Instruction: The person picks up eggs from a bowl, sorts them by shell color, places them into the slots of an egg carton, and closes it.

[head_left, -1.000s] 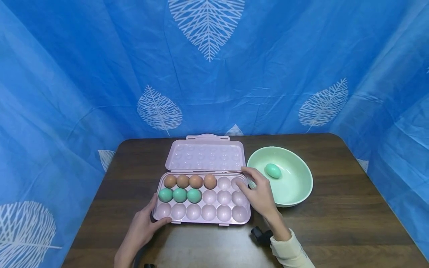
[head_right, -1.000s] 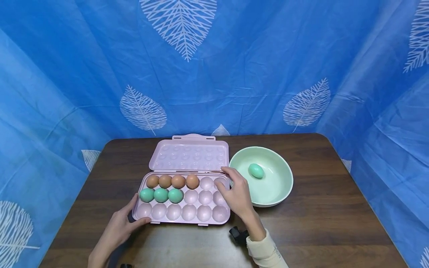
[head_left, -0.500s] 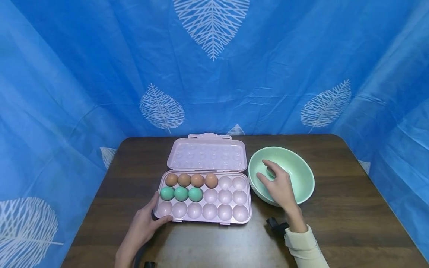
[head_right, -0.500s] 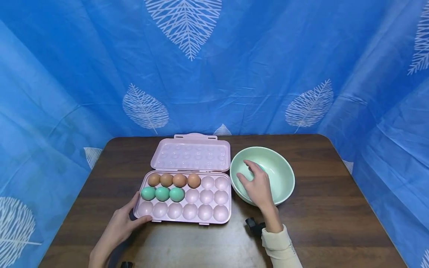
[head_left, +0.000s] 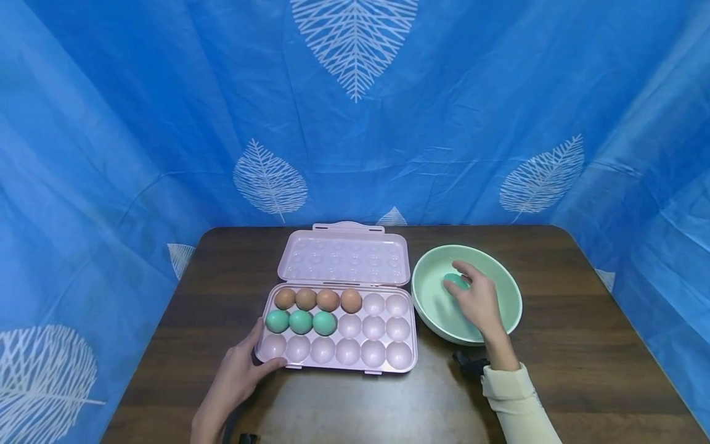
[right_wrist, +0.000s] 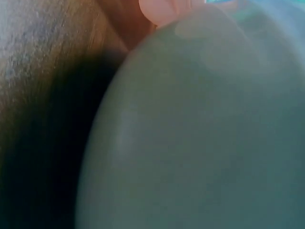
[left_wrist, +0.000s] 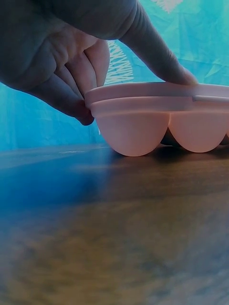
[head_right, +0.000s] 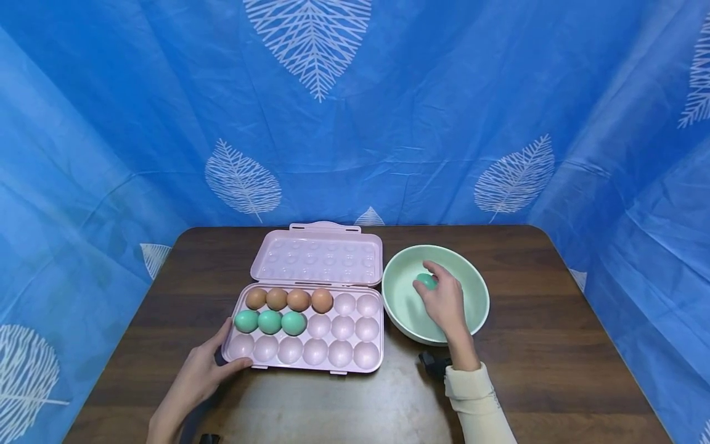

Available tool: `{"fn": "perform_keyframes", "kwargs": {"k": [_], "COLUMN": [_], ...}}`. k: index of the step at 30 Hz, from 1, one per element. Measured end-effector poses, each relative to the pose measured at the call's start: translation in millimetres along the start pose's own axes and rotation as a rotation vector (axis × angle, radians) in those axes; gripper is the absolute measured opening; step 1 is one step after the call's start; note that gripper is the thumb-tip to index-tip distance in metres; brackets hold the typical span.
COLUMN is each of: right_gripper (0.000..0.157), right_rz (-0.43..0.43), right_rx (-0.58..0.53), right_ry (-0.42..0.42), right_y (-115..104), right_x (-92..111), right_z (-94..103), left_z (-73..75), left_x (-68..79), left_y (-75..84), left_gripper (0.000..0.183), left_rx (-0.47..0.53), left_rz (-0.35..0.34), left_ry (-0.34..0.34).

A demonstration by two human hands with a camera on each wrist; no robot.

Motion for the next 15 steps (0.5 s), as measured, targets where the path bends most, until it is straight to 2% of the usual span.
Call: {"fn": "perform_keyframes", "kwargs": {"k": [4,9,15], "right_gripper": [0.044,0.047,0.049], "right_rz": [-0.061,-0.129,-0.145], "right_rx": [0.050,0.153,0.233], "right_ry": [-0.066,-0.150,-0.211], "right_y": [5.0,10.1,11.6], "right_x": [-3.3,-8.4,-9.8], "right_z": [-1.8,-7.1,-11.6], "left_z": [-0.5,1.0,0.8], "left_x": [0.3,0.6,0.7], "left_y": [0.5,1.8,0.5], "left_gripper": [0.104,0.102,0.103], "left_rx": [0.006,0.002,-0.004], "left_rz": [0.006,-0.018,-0.016], "left_ry": [-0.005,0.010,0.005]}}
Point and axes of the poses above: each hand's wrist, its own x-axis away from the middle knuckle, its own z-axis out of the back of the hand, y = z × x, the point moved 6 cm from there along -x, towards the middle knuckle, and after that the axes turned 1 degree about -z, right-handed, at the moved point
